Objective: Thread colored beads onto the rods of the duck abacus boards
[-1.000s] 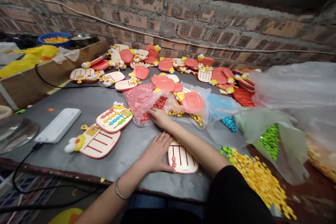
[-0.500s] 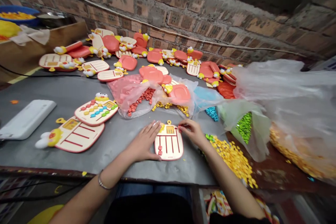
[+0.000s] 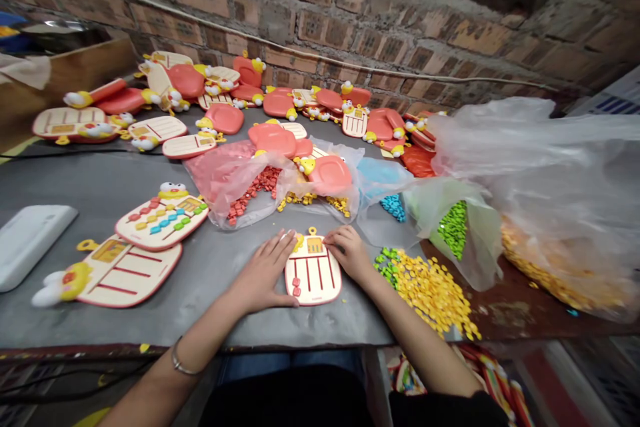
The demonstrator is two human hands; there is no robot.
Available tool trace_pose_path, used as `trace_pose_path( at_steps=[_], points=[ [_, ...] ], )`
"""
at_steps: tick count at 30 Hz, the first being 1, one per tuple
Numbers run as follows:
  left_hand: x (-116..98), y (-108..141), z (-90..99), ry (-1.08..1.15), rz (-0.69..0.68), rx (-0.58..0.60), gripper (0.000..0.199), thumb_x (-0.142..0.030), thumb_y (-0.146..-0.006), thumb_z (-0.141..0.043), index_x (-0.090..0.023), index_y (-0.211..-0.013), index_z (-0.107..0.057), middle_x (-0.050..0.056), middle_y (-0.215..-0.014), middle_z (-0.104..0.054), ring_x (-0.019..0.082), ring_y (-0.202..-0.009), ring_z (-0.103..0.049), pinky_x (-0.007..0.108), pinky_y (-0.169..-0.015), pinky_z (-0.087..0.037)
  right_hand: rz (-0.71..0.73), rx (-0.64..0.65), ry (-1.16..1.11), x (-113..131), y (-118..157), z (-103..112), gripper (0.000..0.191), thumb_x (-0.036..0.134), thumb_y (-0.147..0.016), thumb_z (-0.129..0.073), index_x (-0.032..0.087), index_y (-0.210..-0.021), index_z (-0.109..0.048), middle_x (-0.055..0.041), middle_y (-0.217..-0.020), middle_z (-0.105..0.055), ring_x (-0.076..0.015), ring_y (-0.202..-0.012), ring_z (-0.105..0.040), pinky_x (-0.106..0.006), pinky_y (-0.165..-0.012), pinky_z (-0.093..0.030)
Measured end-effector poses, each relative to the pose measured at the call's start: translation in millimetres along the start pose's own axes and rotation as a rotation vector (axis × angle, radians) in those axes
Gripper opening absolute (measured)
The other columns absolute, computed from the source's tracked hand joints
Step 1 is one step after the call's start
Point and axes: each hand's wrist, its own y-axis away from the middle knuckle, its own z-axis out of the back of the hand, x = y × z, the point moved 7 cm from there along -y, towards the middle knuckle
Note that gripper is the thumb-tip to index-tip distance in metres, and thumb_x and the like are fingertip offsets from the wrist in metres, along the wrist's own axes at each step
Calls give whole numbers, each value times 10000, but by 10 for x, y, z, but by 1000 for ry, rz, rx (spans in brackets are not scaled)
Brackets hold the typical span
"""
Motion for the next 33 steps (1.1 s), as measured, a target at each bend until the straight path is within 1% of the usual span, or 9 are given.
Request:
trace_pose_path(
  at_steps=[3,8,12,15,19,23,25,29,33],
  points=[
    [1,-6,4,-29,6,-1,1246,-794,-652,-648,-200,-1560,-35,132,-1604,-146,355,-1462,-149,485,-1167,-163,34,44,40,37,44,21,105,196,-902,-604,207,-839,-688,-80,-869,-693,-235,-886,-588,-398,-821,-478],
    [3,-8,10,-50,0,14,1233,-828,-650,-605,-184,-1559,-77,127,-1602,-150,342,-1460,-167,474,-1173,-126,35,173,-142,126,127,15,115,233,-923,-590,215,-872,-691,-63,-850,-685,-214,-851,-608,-356,-781,-491],
    [-3,-9,19,-63,-10,27,1224,-821,-650,-608,-181,-1557,-92,118,-1605,-141,334,-1464,-154,475,-1174,-114,36,199,-154,238,27,-209,128,236,-921,-593,218,-849,-697,-55,-802,-693,-213,-817,-616,-350,-769,-491],
    [-8,-13,25,-71,-10,31,1216,-818,-657,-602,-178,-1557,-93,119,-1603,-155,330,-1462,-166,476,-1175,-108,77,227,-155,383,-91,-423,97,191,-908,-602,218,-876,-689,-60,-882,-713,-211,-878,-633,-352,-826,-486],
    [-8,-16,21,-77,-12,23,1228,-842,-646,-583,-170,-1556,-104,126,-1597,-181,339,-1453,-190,488,-1171,-114,107,255,-212,560,-114,-502,68,178,-892,-623,204,-922,-679,-64,-929,-724,-205,-905,-648,-349,-858,-479],
    [6,-9,-1,-80,-29,6,1206,-841,-670,-565,-172,-1556,-94,131,-1595,-189,338,-1452,-190,500,-1165,-112,97,341,-346,634,62,-315,81,240,-887,-646,201,-945,-687,-51,-914,-721,-184,-858,-655,-312,-825,-496],
    [14,-4,-5,-78,-34,-5,1206,-832,-675,-574,-183,-1558,-73,135,-1595,-187,341,-1451,-191,506,-1163,-105,11,239,-324,514,163,-68,99,255,-900,-629,207,-966,-684,-50,-930,-714,-186,-873,-649,-314,-830,-496],
    [13,-3,-8,-68,-42,0,1232,-814,-660,-612,-196,-1560,-43,141,-1594,-189,357,-1451,-184,517,-1163,-106,-273,-64,91,35,447,445,102,231,-901,-595,203,-950,-680,-81,-915,-680,-232,-876,-620,-357,-794,-489],
    [8,-6,-5,-66,-32,8,1233,-793,-664,-631,-192,-1559,-34,147,-1595,-179,363,-1452,-176,528,-1160,-107,-358,55,280,-223,620,411,157,167,-901,-543,184,-827,-681,-93,-862,-653,-231,-782,-615,-350,-717,-496]
  ],
)
